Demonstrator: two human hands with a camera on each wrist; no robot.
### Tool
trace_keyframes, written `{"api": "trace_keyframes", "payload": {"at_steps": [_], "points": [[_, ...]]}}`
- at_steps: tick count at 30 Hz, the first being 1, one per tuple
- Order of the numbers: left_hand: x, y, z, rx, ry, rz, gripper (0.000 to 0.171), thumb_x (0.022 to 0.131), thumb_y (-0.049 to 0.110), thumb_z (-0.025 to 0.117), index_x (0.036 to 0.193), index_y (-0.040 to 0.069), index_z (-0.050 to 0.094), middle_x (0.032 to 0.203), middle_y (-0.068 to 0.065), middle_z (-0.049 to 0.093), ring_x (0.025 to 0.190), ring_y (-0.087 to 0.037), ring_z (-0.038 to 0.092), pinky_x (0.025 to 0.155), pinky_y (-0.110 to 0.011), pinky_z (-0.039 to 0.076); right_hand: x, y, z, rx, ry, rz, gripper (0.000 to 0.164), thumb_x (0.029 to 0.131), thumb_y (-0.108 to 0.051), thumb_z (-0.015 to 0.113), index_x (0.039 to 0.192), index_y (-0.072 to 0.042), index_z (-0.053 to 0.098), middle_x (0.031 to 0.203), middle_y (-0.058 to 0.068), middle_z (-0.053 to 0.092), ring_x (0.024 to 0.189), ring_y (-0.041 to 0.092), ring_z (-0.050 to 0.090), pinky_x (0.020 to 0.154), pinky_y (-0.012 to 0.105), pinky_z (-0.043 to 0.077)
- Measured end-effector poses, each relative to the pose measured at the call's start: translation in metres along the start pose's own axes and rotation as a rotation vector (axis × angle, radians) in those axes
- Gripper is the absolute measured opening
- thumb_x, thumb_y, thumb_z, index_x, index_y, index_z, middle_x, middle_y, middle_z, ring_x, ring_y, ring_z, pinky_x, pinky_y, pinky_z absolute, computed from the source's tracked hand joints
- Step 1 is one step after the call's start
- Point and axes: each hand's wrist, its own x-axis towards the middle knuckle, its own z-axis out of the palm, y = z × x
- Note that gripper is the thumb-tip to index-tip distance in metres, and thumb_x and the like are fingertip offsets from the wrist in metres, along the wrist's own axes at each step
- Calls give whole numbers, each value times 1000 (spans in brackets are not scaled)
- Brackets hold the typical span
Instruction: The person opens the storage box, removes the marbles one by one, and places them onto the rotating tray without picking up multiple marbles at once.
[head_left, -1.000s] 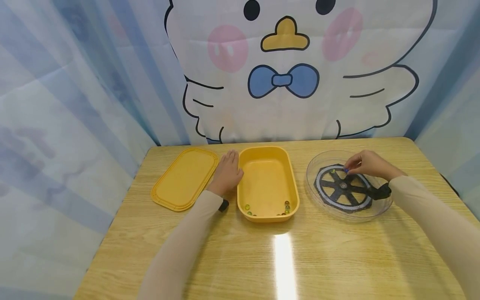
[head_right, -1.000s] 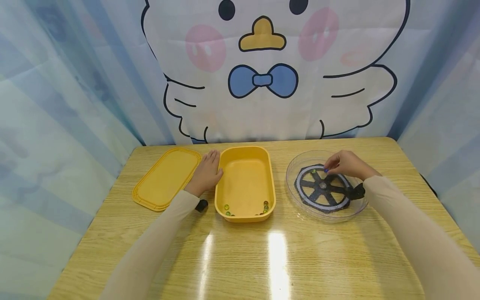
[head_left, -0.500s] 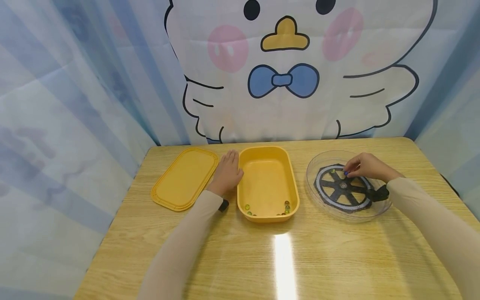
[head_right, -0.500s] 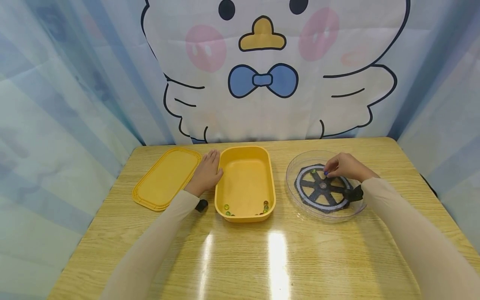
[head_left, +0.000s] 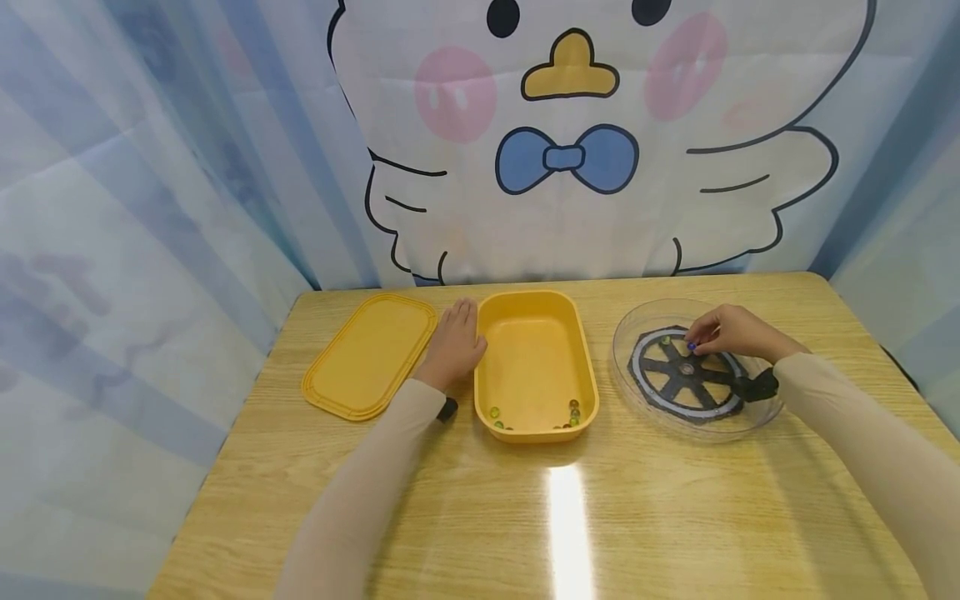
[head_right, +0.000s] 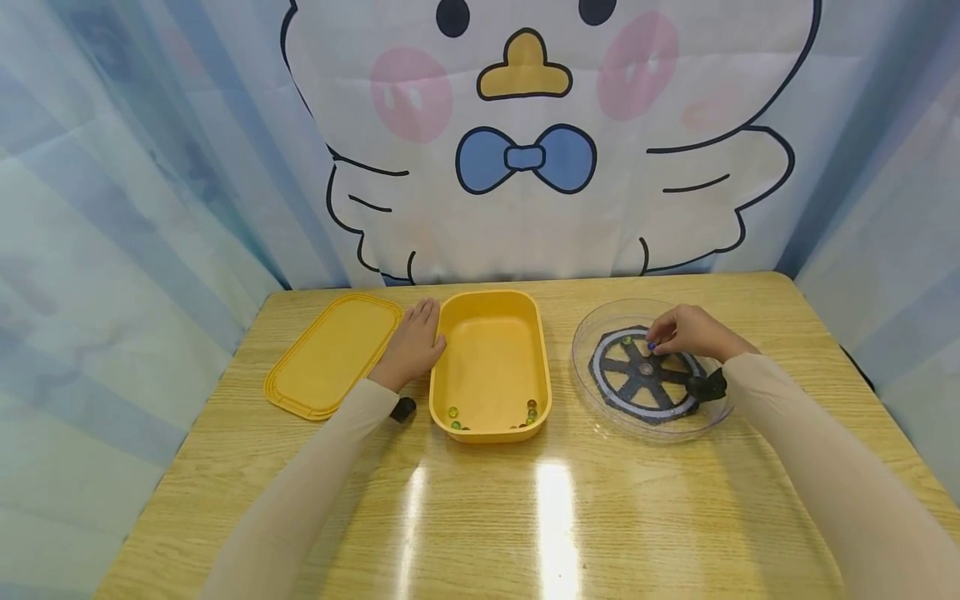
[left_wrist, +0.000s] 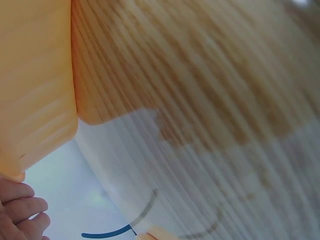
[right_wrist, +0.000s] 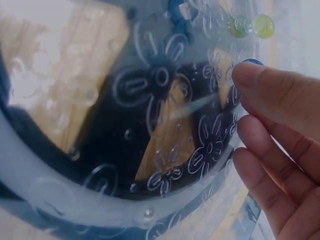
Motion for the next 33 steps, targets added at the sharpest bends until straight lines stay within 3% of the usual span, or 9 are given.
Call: {"api": "trace_keyframes", "payload": {"at_steps": [8, 15, 19, 23, 30, 33], "points": [[1, 0, 0, 1, -8, -8, 61, 98, 25, 38, 148, -5, 18, 154, -20, 23, 145, -30, 20, 120, -41, 14, -2, -4, -6, 0, 4, -6, 16, 79, -6, 72, 94, -3, 72, 93, 12, 71, 77, 11, 65, 76, 38, 56], [0, -1, -1, 5, -7, -3, 61, 99, 25, 38, 147, -6, 18, 154, -21, 23, 145, -31, 20, 120, -41, 14, -1, -29, -25, 12, 71, -52, 23, 82, -13, 71, 102, -1, 71, 102, 18, 70, 85, 17, 67, 76, 33, 56], [-1, -1, -1, 4, -7, -3, 61, 99, 25, 38, 147, -6, 18, 154, -21, 23, 144, -31, 20, 120, -42, 14, 4, -56, -36, 33, 94, -79, 25, 83, -19, 71, 104, -5, 71, 106, 16, 70, 88, 12, 67, 75, 23, 54], [-2, -1, -1, 0, -5, -5, 61, 98, 24, 39, 147, -6, 19, 154, -21, 24, 144, -31, 21, 120, -42, 15, 12, -89, -38, 123, 75, -132, 25, 83, -19, 72, 105, -8, 71, 109, 13, 69, 93, 8, 66, 79, 18, 52], [-1, -1, -2, -8, -16, -3, 61, 99, 24, 38, 147, -6, 18, 154, -21, 22, 145, -31, 20, 120, -42, 14, 33, -154, -15, 209, -59, -352, 24, 82, -15, 71, 105, -6, 70, 109, 15, 68, 101, 27, 65, 90, 39, 53], [0, -1, -2, -13, -25, -1, 61, 99, 25, 36, 148, -5, 17, 155, -20, 21, 145, -31, 18, 120, -42, 13, 43, -181, 1, 226, -143, -420, 24, 82, -15, 72, 105, -7, 70, 108, 14, 69, 101, 28, 66, 91, 42, 52]]}}
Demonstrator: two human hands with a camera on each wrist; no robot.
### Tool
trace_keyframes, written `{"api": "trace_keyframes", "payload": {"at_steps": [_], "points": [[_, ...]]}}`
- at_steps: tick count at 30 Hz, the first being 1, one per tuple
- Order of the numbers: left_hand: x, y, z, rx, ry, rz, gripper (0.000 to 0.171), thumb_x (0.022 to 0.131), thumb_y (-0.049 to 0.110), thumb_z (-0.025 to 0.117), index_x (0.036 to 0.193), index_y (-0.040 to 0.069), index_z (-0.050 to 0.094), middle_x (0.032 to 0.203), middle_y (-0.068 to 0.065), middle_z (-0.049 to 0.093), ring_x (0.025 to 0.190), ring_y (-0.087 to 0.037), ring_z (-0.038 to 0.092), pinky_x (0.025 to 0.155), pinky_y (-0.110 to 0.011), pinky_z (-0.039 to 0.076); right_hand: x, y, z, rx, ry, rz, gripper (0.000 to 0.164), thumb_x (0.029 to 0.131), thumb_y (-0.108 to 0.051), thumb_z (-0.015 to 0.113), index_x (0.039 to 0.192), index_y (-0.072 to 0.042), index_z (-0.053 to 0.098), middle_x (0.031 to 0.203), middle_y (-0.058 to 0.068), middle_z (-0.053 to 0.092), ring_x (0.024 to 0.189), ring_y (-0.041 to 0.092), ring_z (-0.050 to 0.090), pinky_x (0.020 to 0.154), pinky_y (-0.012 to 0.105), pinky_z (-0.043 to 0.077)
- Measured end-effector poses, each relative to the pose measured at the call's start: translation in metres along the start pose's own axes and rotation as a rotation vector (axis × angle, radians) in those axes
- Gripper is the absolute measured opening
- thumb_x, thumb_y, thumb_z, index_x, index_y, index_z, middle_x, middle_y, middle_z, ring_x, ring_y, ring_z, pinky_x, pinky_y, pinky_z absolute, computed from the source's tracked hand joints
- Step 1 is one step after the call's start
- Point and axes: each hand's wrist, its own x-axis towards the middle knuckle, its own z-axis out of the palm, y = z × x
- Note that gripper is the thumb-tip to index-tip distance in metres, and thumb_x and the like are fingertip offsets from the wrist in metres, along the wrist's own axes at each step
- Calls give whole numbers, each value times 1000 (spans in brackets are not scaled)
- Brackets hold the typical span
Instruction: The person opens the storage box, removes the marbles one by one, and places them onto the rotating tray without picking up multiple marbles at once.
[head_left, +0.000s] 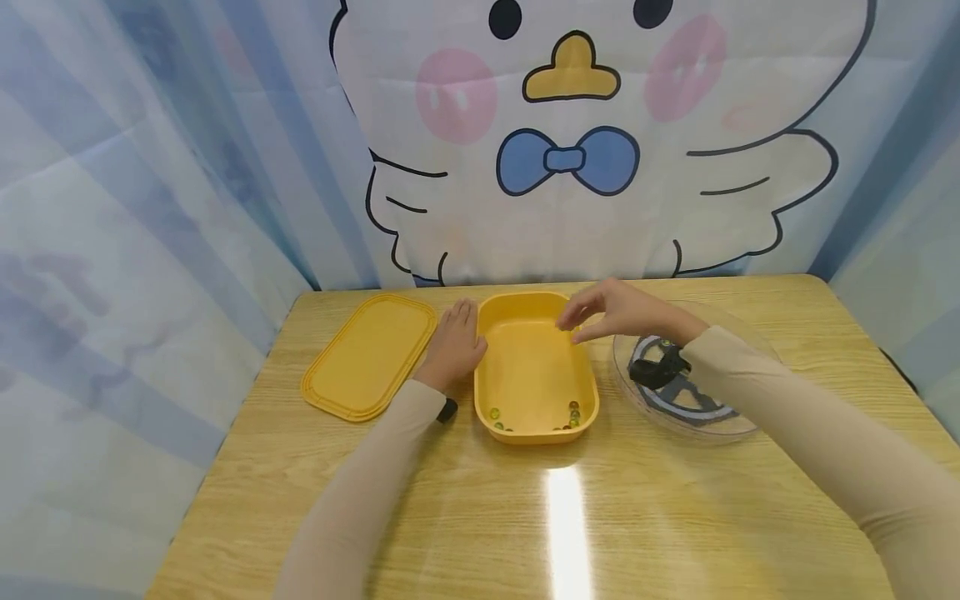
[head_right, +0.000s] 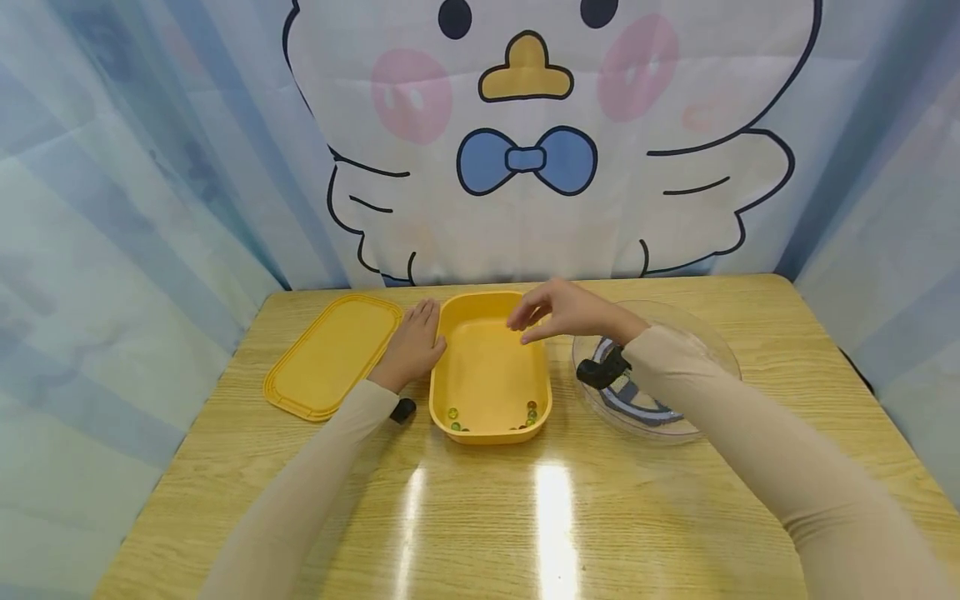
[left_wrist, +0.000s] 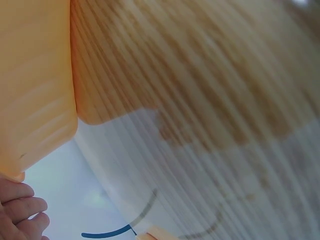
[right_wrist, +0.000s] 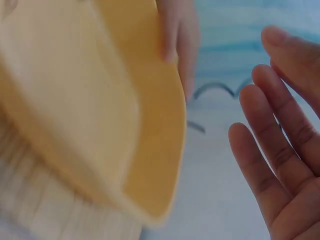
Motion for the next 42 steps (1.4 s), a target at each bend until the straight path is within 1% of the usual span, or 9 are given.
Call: {"api": "trace_keyframes", "payload": {"at_steps": [5, 9, 12, 15, 21, 28, 32, 36, 42], "points": [[1, -1, 0, 2, 6, -1, 62, 98, 25, 38, 147, -6, 18, 155, -20, 22, 145, -30, 19, 120, -41, 13, 35, -16, 31, 6, -134, -114, 20, 80, -11, 73, 100, -7, 72, 102, 10, 71, 98, 27, 67, 88, 39, 54], [1, 0, -1, 22, 24, 3, 62, 97, 25, 40, 146, -7, 21, 153, -20, 25, 144, -31, 22, 119, -42, 15, 57, -16, 54, 39, -225, -200, 18, 80, -6, 72, 98, -4, 72, 100, 15, 70, 95, 31, 66, 87, 37, 54], [0, 0, -2, 34, 20, 0, 62, 97, 25, 40, 146, -7, 22, 153, -20, 25, 144, -31, 22, 119, -42, 16, 70, -11, 69, 68, -283, -214, 18, 79, -4, 72, 97, 1, 71, 99, 20, 70, 93, 27, 67, 87, 35, 54], [0, 1, -2, 41, 13, -1, 62, 97, 26, 40, 146, -8, 22, 153, -21, 25, 144, -30, 22, 119, -42, 17, 79, -3, 82, 66, -321, -201, 18, 79, -3, 72, 96, 3, 71, 96, 18, 71, 90, 19, 67, 87, 33, 55], [0, 1, -1, 40, 11, -4, 62, 97, 26, 40, 146, -7, 21, 153, -20, 25, 144, -30, 21, 119, -41, 16, 88, 6, 96, 34, -365, -180, 15, 78, -2, 73, 93, 2, 73, 91, 13, 73, 82, 8, 65, 83, 25, 54], [1, -1, 0, 64, 20, 1, 61, 98, 26, 38, 146, -7, 21, 153, -20, 25, 144, -30, 22, 119, -41, 16, 94, 11, 107, 30, -418, -187, 15, 78, -4, 73, 93, -1, 74, 89, 13, 73, 77, 8, 65, 76, 21, 55], [2, -1, 1, 61, 34, 2, 61, 98, 25, 39, 146, -7, 21, 153, -20, 26, 143, -30, 24, 119, -41, 17, 96, 16, 111, 18, -442, -208, 14, 79, -6, 73, 93, -4, 75, 87, 7, 74, 76, 5, 65, 75, 20, 55], [2, -1, 1, 57, 34, -1, 61, 98, 25, 40, 146, -7, 22, 153, -20, 27, 143, -30, 24, 119, -41, 18, 96, 19, 116, 16, -455, -245, 13, 80, -10, 74, 92, -7, 76, 85, 1, 74, 74, -1, 62, 73, 18, 54], [1, 0, 0, 61, 10, -4, 61, 99, 26, 38, 147, -7, 20, 154, -20, 24, 144, -30, 21, 119, -41, 17, 96, 19, 121, -5, -436, -198, 13, 76, -7, 76, 89, -6, 77, 84, 5, 74, 71, 0, 59, 71, 18, 53]]}}
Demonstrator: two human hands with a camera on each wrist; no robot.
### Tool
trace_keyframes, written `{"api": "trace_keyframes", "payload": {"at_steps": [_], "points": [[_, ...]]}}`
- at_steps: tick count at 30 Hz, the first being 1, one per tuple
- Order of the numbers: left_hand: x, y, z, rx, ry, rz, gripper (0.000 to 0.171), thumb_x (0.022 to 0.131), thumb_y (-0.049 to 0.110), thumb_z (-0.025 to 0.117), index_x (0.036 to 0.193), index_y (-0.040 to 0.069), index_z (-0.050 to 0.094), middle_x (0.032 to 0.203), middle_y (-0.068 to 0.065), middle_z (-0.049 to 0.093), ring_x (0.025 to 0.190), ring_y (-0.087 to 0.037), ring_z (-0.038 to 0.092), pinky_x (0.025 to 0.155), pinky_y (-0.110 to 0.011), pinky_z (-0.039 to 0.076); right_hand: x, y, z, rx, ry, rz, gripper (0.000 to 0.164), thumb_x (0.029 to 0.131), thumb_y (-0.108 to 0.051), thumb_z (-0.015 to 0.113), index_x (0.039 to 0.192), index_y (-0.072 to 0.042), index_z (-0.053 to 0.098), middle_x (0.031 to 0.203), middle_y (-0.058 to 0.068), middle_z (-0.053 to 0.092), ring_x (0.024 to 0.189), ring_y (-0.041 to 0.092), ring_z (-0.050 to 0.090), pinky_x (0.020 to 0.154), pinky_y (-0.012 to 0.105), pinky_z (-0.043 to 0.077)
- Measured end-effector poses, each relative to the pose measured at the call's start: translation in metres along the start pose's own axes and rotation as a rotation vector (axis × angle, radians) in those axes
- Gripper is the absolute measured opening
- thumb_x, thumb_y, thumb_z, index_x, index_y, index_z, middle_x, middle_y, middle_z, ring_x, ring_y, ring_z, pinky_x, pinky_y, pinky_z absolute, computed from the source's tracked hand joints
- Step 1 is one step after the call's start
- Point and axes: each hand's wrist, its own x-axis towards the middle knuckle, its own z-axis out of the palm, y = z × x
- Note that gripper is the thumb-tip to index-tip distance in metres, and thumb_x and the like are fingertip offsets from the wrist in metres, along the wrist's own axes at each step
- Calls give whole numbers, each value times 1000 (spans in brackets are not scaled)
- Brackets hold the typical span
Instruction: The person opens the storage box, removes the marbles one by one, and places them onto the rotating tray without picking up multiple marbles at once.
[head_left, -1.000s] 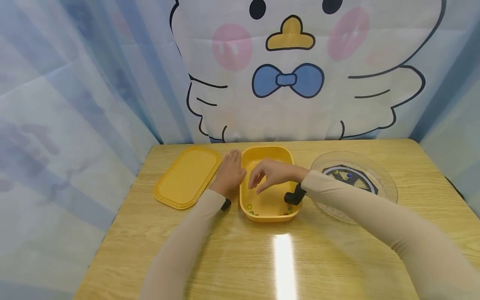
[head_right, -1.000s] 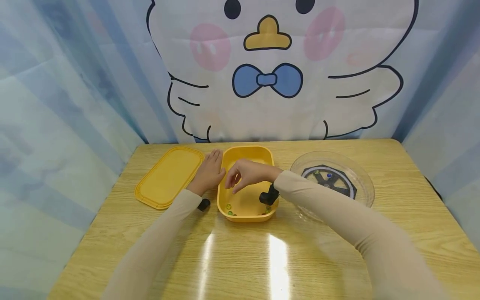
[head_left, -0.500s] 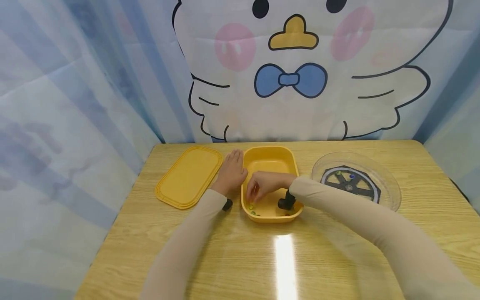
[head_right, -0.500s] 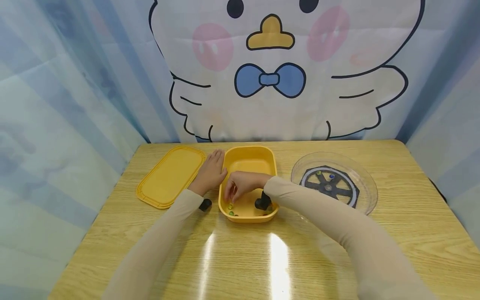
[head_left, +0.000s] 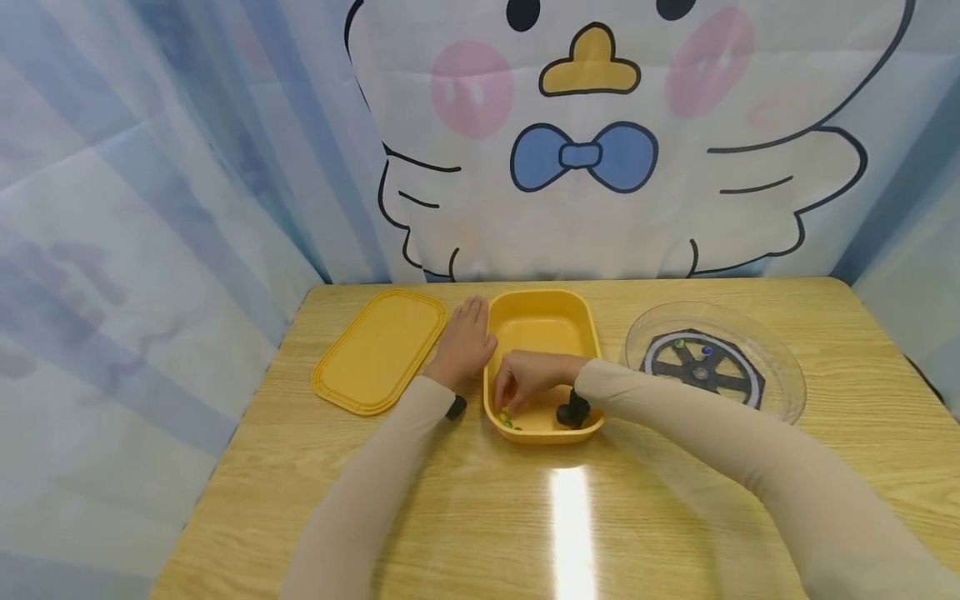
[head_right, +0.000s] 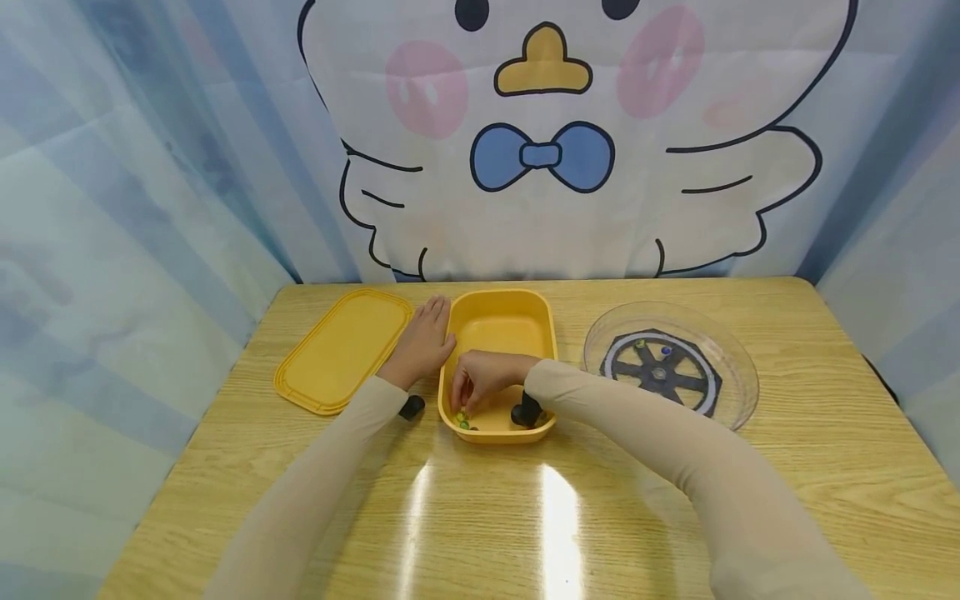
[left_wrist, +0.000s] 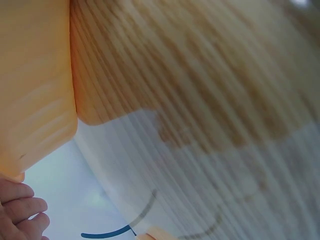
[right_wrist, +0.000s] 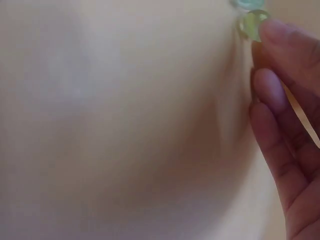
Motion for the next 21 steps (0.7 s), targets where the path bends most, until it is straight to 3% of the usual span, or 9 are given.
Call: {"api": "trace_keyframes", "payload": {"at_steps": [8, 21], "points": [[0, 0, -1, 2, 0, -1, 61, 98, 26, 38, 147, -7, 20, 154, -20, 24, 144, -30, 21, 119, -41, 15, 2, 1, 5, -32, 3, 21, 9, 77, -8, 75, 86, -8, 77, 82, 3, 73, 67, -2, 55, 68, 15, 50], [-1, 0, -2, -46, -10, -11, 60, 98, 26, 39, 147, -5, 20, 155, -19, 23, 145, -29, 18, 120, -40, 14, 3, 0, 10, -69, -12, -27, 9, 75, -7, 76, 85, -8, 77, 83, 2, 73, 70, -3, 58, 70, 16, 52]]}}
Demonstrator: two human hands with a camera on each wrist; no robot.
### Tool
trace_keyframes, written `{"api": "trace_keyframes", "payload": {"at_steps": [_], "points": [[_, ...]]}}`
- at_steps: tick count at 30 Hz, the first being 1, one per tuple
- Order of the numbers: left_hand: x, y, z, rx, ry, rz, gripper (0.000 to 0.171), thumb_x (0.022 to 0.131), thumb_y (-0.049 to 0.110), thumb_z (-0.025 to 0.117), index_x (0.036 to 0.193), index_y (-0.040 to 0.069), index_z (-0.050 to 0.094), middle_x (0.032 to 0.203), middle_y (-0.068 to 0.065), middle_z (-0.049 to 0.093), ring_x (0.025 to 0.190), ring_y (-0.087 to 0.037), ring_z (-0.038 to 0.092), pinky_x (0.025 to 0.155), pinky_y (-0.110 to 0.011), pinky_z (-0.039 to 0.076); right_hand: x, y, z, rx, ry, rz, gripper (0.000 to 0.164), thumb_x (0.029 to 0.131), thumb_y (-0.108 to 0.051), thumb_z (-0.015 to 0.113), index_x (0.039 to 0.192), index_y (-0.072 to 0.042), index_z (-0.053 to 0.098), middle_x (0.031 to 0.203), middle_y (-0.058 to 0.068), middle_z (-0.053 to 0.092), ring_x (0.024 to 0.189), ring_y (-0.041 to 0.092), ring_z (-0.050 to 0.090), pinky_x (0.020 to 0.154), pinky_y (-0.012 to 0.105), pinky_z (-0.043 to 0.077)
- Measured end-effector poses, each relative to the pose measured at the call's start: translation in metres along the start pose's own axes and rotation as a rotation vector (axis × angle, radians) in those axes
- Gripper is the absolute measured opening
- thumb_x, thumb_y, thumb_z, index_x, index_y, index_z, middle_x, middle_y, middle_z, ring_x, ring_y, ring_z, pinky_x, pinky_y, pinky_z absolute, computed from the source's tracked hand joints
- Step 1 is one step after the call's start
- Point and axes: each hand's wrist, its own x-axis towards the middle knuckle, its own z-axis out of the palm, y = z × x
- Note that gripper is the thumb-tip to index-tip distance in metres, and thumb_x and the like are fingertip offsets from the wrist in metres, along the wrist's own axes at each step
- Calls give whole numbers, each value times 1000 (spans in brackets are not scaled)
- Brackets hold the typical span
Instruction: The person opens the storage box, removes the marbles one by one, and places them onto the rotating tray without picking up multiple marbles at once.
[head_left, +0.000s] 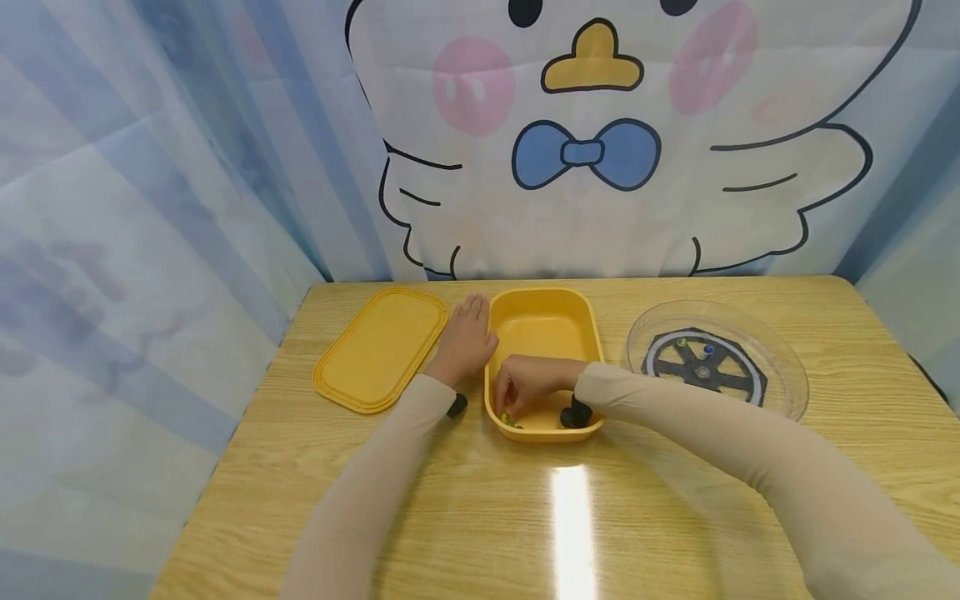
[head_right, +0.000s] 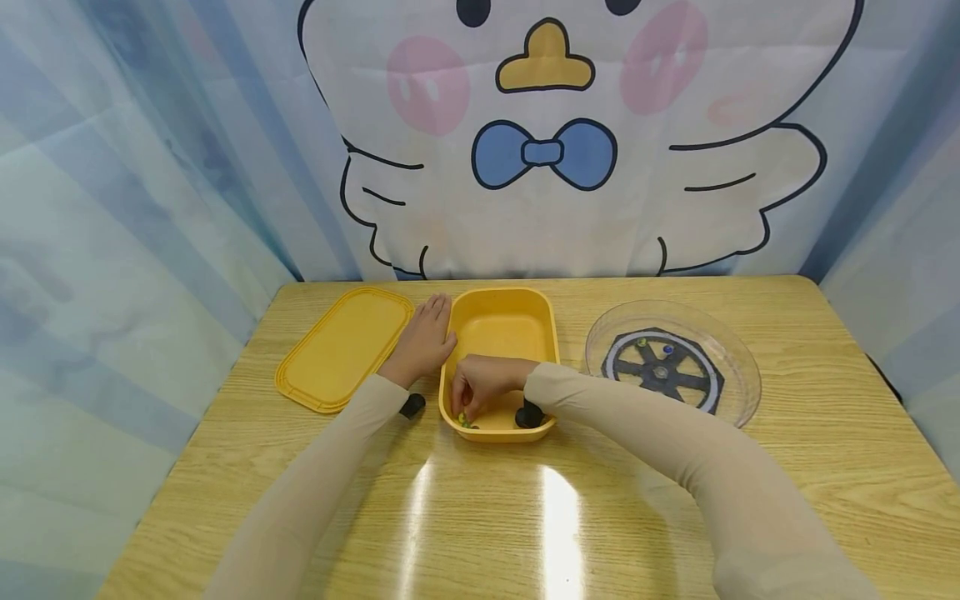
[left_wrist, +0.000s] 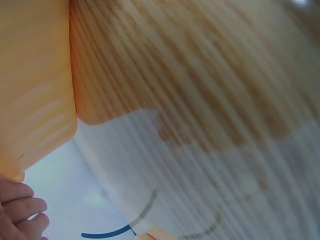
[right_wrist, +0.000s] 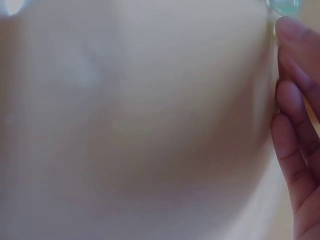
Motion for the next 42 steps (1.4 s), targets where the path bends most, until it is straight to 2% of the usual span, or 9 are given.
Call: {"api": "trace_keyframes", "payload": {"at_steps": [7, 13, 16, 23, 27, 36, 42], "points": [[2, 2, 0, 12, -4, 3, 60, 99, 27, 37, 147, -5, 20, 155, -19, 22, 146, -29, 18, 120, -40, 13, -5, -1, -5, 3, 11, -13, 10, 76, -9, 76, 86, -9, 77, 84, 1, 74, 73, -1, 61, 72, 17, 53], [3, 4, 0, 25, -6, 4, 60, 99, 27, 36, 147, -6, 21, 154, -19, 23, 145, -29, 19, 120, -40, 15, -12, -2, -16, -24, 74, -37, 11, 77, -13, 77, 87, -9, 77, 84, 2, 74, 72, 2, 63, 71, 18, 53], [3, 5, -1, 28, -13, -1, 61, 99, 27, 37, 147, -6, 20, 155, -19, 23, 145, -29, 19, 120, -40, 15, -18, -9, -25, -17, 98, -25, 10, 78, -11, 75, 87, -9, 76, 86, 2, 74, 76, 4, 65, 74, 18, 54], [2, 6, -2, 28, -20, -13, 61, 99, 27, 38, 147, -6, 20, 155, -18, 22, 146, -28, 18, 120, -40, 14, -41, -27, -48, -11, 150, -4, 14, 80, -9, 73, 92, -4, 75, 93, 4, 73, 86, 11, 67, 81, 23, 54], [2, 5, -1, 30, -20, -12, 61, 99, 27, 38, 147, -5, 19, 155, -18, 22, 146, -28, 18, 120, -40, 14, -60, -33, -61, -29, 189, 18, 13, 81, -10, 72, 93, -6, 75, 95, 4, 73, 87, 12, 67, 82, 26, 55], [-2, 4, -3, 2, -20, -6, 60, 99, 26, 37, 148, -5, 18, 155, -19, 21, 146, -29, 17, 120, -40, 13, -121, -36, -85, -78, 337, 185, 15, 81, -13, 73, 95, -11, 75, 97, 1, 72, 89, 14, 67, 84, 36, 55], [-4, 5, -4, -4, -7, 2, 60, 99, 24, 38, 147, -6, 19, 154, -20, 22, 145, -30, 19, 120, -41, 14, -163, -26, -89, -107, 426, 347, 14, 82, -13, 72, 95, -14, 74, 98, 2, 72, 90, 15, 68, 85, 38, 55]]}}
